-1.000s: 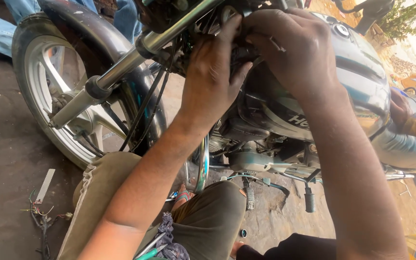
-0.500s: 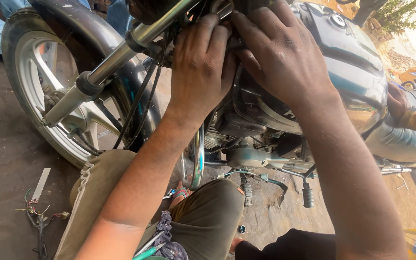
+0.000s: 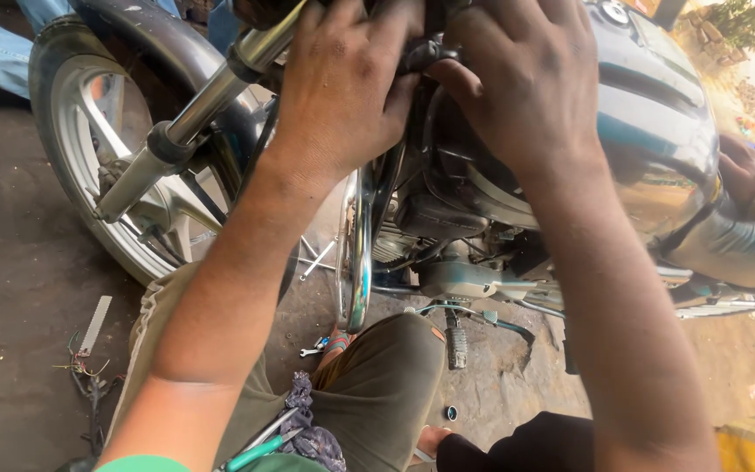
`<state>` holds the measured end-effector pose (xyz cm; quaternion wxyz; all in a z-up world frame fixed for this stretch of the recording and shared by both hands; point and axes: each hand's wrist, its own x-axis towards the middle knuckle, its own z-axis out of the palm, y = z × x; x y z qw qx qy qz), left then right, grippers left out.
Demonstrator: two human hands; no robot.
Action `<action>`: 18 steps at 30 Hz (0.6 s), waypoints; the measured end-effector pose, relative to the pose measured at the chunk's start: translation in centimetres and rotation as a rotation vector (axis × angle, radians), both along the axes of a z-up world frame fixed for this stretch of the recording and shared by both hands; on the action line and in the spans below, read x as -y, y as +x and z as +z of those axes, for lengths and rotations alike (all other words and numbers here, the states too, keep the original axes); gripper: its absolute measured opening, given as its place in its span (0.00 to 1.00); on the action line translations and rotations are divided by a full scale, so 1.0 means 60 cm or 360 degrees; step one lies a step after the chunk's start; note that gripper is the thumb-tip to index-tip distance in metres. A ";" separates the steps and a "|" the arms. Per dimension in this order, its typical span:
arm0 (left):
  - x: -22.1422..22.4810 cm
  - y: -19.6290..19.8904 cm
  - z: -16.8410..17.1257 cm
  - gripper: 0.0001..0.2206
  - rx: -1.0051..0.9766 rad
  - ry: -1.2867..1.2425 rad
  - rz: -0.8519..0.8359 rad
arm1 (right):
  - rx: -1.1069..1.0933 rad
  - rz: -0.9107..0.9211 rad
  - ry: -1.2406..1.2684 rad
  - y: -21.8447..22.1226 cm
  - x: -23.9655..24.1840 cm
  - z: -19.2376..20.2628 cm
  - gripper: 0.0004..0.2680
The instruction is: Repairing and taping the electrical wiring harness at the front of a motorcycle.
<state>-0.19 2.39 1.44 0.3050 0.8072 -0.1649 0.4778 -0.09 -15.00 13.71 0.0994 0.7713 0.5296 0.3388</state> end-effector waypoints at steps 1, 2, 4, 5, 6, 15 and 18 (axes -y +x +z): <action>-0.003 0.000 0.004 0.11 -0.0063 0.0120 0.0008 | 0.0025 -0.0117 0.0081 -0.003 0.002 0.001 0.12; 0.000 0.003 0.000 0.11 -0.0058 0.0130 0.0001 | 0.0029 -0.0125 0.0091 -0.013 0.001 -0.008 0.12; 0.005 0.013 -0.004 0.13 -0.0012 0.0245 0.0161 | -0.0009 -0.0097 0.0234 -0.031 -0.003 -0.022 0.09; 0.006 0.010 0.006 0.13 -0.0005 0.0253 0.0145 | -0.0003 -0.0114 0.0243 -0.042 -0.001 -0.049 0.09; 0.007 0.007 0.015 0.11 -0.0080 0.0283 0.0191 | -0.0072 -0.0169 0.0491 -0.052 0.001 -0.077 0.09; 0.016 0.023 0.025 0.15 -0.0149 -0.0003 0.0043 | -0.1458 -0.0359 0.1845 -0.058 -0.066 -0.247 0.12; 0.022 0.018 0.035 0.20 -0.0226 -0.0053 0.0019 | -0.1405 -0.0189 0.2128 -0.029 -0.083 -0.277 0.08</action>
